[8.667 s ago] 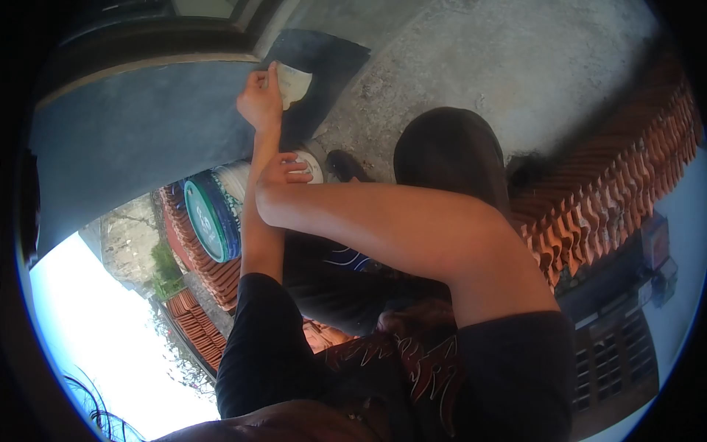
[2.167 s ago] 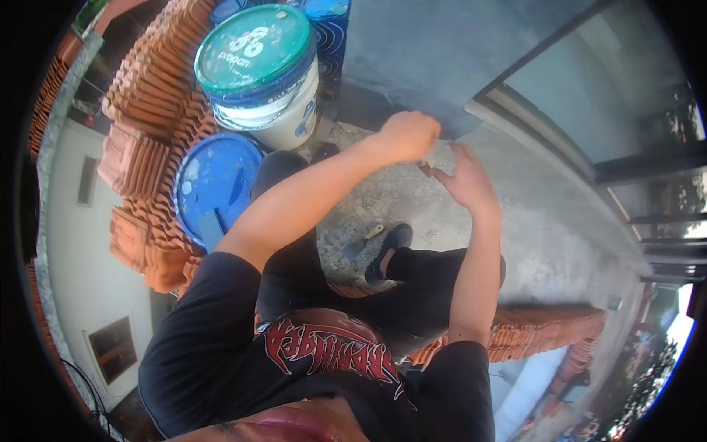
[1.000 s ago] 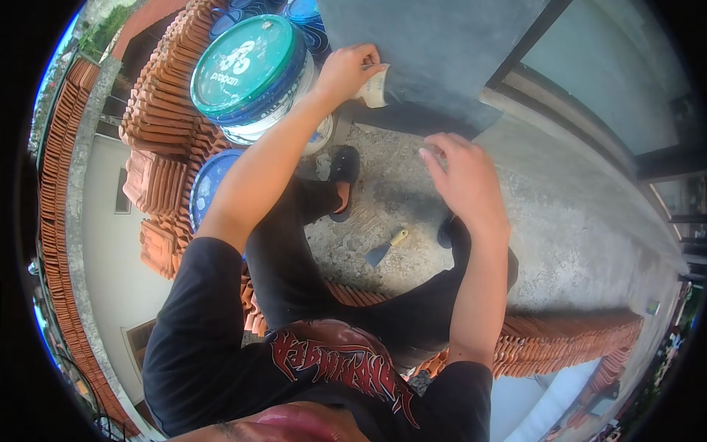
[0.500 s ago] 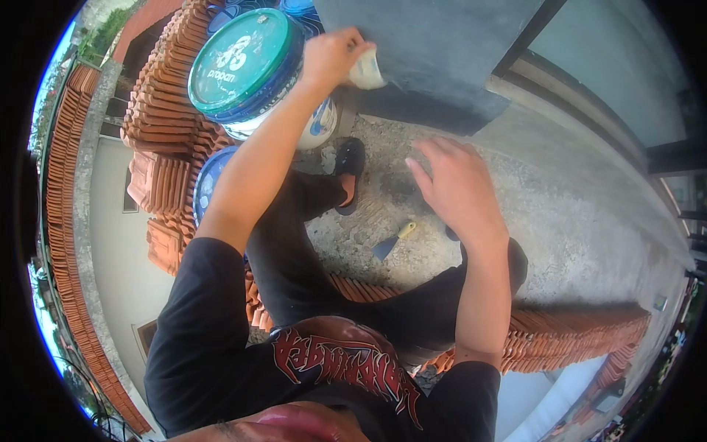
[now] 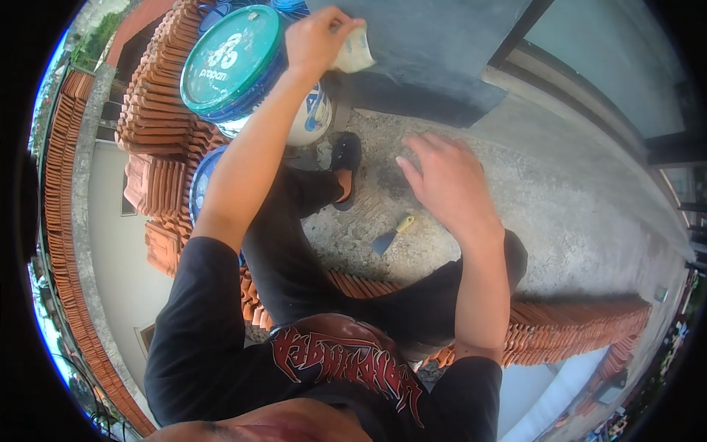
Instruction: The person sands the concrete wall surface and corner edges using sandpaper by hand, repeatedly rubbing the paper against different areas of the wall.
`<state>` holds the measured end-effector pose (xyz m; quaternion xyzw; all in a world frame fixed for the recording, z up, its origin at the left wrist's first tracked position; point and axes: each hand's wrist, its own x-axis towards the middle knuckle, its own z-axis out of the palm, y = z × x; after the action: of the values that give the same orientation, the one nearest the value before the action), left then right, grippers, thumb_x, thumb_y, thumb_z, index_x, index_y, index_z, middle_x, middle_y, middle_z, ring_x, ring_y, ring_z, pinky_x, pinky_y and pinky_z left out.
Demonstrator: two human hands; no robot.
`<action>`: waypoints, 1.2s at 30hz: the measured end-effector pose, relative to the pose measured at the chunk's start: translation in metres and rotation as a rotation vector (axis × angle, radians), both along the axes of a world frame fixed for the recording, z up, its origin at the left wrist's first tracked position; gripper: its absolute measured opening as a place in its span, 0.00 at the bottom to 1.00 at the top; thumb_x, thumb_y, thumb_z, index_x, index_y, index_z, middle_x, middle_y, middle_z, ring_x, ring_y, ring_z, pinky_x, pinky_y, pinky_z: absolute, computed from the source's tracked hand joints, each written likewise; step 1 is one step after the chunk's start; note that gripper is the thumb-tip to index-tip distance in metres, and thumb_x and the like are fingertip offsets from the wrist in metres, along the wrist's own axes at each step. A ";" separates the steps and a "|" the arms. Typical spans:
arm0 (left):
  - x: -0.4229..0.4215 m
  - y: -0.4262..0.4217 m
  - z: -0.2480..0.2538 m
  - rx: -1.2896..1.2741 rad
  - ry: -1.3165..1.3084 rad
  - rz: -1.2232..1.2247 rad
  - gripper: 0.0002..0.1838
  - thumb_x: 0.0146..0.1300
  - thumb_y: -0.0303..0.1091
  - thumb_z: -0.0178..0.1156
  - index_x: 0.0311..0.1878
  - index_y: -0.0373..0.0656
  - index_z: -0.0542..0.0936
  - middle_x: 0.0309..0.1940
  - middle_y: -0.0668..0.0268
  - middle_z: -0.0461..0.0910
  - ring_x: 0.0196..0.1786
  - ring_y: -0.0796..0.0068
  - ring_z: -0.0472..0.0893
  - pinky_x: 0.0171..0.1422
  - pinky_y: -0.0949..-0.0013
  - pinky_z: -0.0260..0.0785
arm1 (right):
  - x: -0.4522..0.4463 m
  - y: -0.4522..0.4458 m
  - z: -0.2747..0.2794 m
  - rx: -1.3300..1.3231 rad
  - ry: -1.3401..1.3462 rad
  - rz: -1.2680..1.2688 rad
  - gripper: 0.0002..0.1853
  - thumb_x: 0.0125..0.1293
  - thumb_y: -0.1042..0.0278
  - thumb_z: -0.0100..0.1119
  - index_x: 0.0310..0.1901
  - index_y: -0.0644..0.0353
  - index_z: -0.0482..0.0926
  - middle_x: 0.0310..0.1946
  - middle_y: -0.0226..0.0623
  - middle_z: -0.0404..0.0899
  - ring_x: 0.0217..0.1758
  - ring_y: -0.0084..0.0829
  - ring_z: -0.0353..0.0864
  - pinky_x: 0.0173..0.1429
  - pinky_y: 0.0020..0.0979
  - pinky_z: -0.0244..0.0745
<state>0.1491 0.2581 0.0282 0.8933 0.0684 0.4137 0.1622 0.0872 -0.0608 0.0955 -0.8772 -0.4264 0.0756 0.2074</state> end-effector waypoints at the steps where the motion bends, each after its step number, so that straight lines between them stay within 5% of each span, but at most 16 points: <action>1: -0.001 -0.001 0.006 -0.034 -0.003 0.011 0.17 0.59 0.52 0.76 0.31 0.48 0.85 0.27 0.67 0.87 0.29 0.64 0.87 0.34 0.64 0.76 | -0.001 0.000 0.000 0.006 -0.009 -0.005 0.17 0.72 0.60 0.63 0.56 0.61 0.85 0.53 0.45 0.86 0.57 0.51 0.83 0.66 0.45 0.75; 24: 0.006 0.001 -0.028 0.054 0.095 0.023 0.18 0.58 0.54 0.75 0.31 0.49 0.85 0.26 0.68 0.87 0.28 0.64 0.86 0.32 0.62 0.75 | -0.004 0.002 -0.002 -0.038 0.020 0.017 0.18 0.72 0.60 0.63 0.56 0.62 0.84 0.53 0.46 0.86 0.56 0.52 0.83 0.66 0.46 0.75; 30: -0.001 -0.004 -0.001 -0.100 0.102 0.027 0.18 0.59 0.54 0.75 0.32 0.50 0.86 0.27 0.68 0.87 0.30 0.63 0.87 0.33 0.62 0.76 | -0.004 -0.001 -0.003 -0.038 0.009 0.016 0.18 0.73 0.60 0.63 0.57 0.62 0.84 0.54 0.46 0.86 0.57 0.52 0.83 0.66 0.46 0.75; 36: -0.001 0.000 -0.001 0.026 0.004 -0.013 0.18 0.61 0.54 0.74 0.32 0.49 0.86 0.27 0.68 0.87 0.30 0.64 0.87 0.34 0.62 0.77 | -0.004 0.000 -0.003 -0.041 0.024 0.018 0.18 0.73 0.60 0.63 0.57 0.62 0.84 0.54 0.46 0.86 0.57 0.53 0.83 0.66 0.46 0.75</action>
<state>0.1477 0.2584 0.0267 0.8965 0.0577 0.4118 0.1528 0.0829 -0.0608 0.0921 -0.8765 -0.4300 0.0966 0.1939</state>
